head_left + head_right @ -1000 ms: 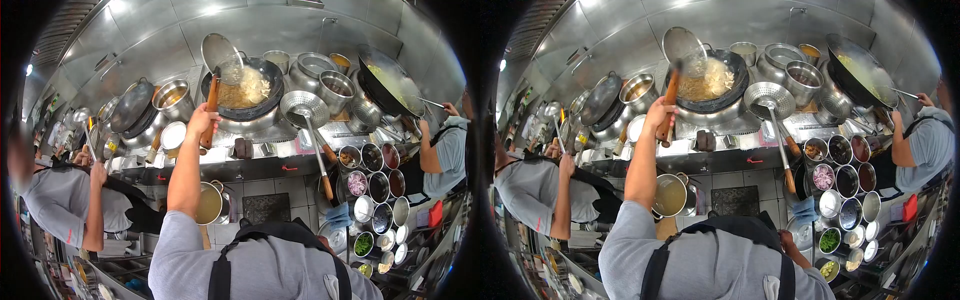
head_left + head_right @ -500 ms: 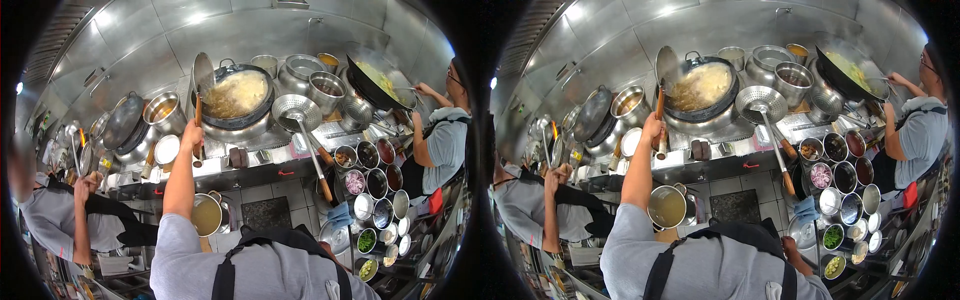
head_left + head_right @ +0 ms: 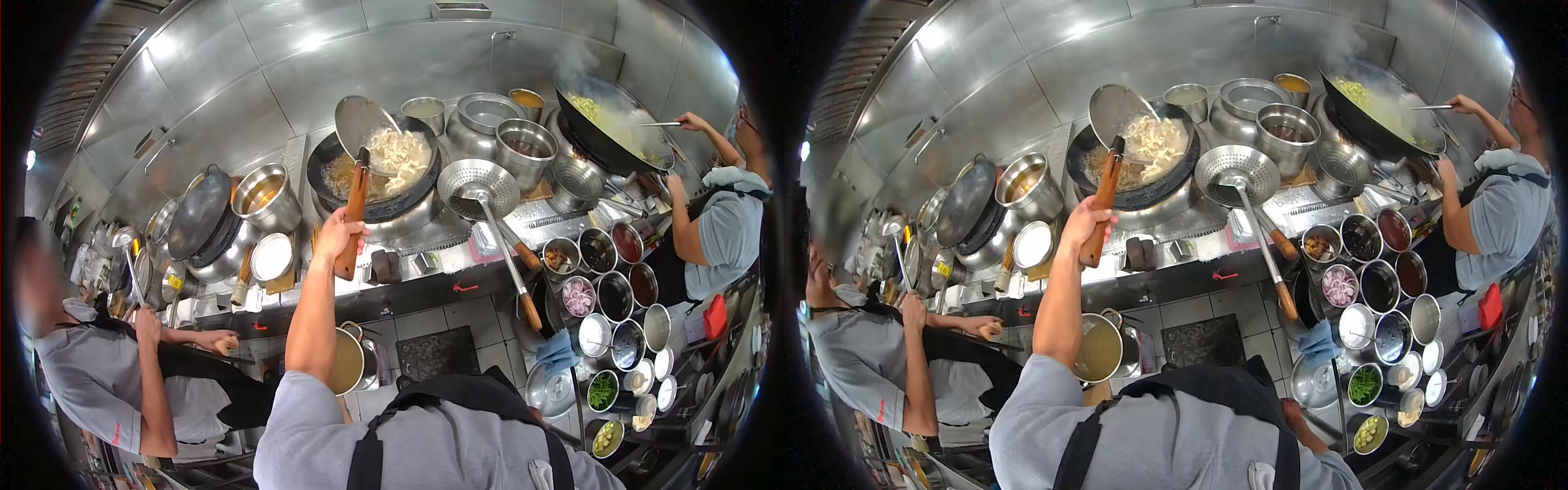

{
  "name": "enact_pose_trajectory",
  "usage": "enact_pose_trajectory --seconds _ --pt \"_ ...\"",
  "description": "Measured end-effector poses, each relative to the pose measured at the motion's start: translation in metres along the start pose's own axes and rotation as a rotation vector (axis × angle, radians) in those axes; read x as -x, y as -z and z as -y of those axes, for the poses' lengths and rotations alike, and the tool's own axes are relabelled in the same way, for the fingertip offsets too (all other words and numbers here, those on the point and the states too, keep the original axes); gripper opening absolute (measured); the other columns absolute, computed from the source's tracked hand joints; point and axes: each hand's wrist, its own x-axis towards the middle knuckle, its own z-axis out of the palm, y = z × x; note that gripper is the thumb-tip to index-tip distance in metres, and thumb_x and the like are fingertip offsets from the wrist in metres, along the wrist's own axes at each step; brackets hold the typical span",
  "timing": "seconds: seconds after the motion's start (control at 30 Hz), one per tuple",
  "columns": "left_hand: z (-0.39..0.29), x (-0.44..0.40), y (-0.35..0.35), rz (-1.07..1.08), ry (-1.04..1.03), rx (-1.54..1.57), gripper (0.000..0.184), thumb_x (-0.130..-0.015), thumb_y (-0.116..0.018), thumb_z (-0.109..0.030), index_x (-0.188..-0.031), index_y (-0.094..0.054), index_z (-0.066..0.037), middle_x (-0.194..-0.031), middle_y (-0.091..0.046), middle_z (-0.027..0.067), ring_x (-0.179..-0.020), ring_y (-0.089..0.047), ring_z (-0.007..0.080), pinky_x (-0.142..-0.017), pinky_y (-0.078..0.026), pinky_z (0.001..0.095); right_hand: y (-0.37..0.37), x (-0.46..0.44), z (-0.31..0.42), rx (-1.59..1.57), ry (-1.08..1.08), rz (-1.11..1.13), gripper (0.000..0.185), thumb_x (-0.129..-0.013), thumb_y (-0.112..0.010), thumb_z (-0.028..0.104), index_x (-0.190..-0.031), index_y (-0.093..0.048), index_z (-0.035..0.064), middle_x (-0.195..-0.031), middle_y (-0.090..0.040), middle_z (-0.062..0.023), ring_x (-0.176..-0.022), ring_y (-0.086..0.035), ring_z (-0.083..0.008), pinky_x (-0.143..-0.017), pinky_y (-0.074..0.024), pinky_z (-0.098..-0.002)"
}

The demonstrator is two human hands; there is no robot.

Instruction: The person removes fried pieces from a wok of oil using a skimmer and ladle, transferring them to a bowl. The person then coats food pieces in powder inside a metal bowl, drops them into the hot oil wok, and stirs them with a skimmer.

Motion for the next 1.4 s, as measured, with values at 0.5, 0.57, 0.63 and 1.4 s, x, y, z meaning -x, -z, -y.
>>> enact_pose_trajectory --seconds 0.5,0.57,0.63,1.4 --pt "-0.036 0.004 0.036 -0.18 -0.089 -0.091 0.03 -0.083 -0.054 0.003 -0.112 -0.048 -0.003 -0.076 -0.06 0.0114 -0.048 -0.053 0.0167 -0.04 -0.046 0.0315 0.018 -0.081 0.138 -0.234 -0.582 0.021 0.013 -0.088 -0.057 0.02 -0.098 -0.058 0.0113 -0.068 -0.055 -0.0016 -0.053 -0.05 -0.0139 -0.046 -0.0403 -0.0323" --pt "-0.042 0.008 0.047 -0.299 -0.095 -0.364 0.032 -0.081 -0.054 0.003 -0.112 -0.048 -0.002 -0.075 -0.06 0.011 -0.048 -0.054 0.0183 -0.04 -0.046 0.0319 0.02 -0.073 0.14 -0.153 -0.558 0.025 0.013 -0.088 -0.057 0.021 -0.097 -0.058 0.0117 -0.07 -0.056 -0.0017 -0.054 -0.05 -0.0142 -0.046 -0.0405 -0.0327" --pt "-0.041 0.011 0.055 -0.392 -0.114 -0.55 0.034 -0.079 -0.053 0.003 -0.113 -0.049 -0.001 -0.073 -0.059 0.0101 -0.048 -0.055 0.0197 -0.04 -0.045 0.0323 0.021 -0.065 0.135 -0.1 -0.526 0.037 0.014 -0.088 -0.057 0.021 -0.098 -0.058 0.0114 -0.071 -0.057 -0.0021 -0.055 -0.051 -0.0147 -0.047 -0.0412 -0.0328" --pt "0.005 -0.05 0.013 0.1 0.024 0.019 0.03 -0.086 -0.055 0.001 -0.114 -0.043 -0.001 -0.081 -0.063 0.0159 -0.055 -0.057 0.0171 -0.044 -0.049 0.0315 -0.052 0.024 -0.087 0.294 0.094 -0.009 0.033 -0.085 -0.055 0.027 -0.1 -0.065 0.0 -0.088 -0.068 -0.0176 -0.075 -0.066 -0.0281 -0.066 -0.051 -0.038"
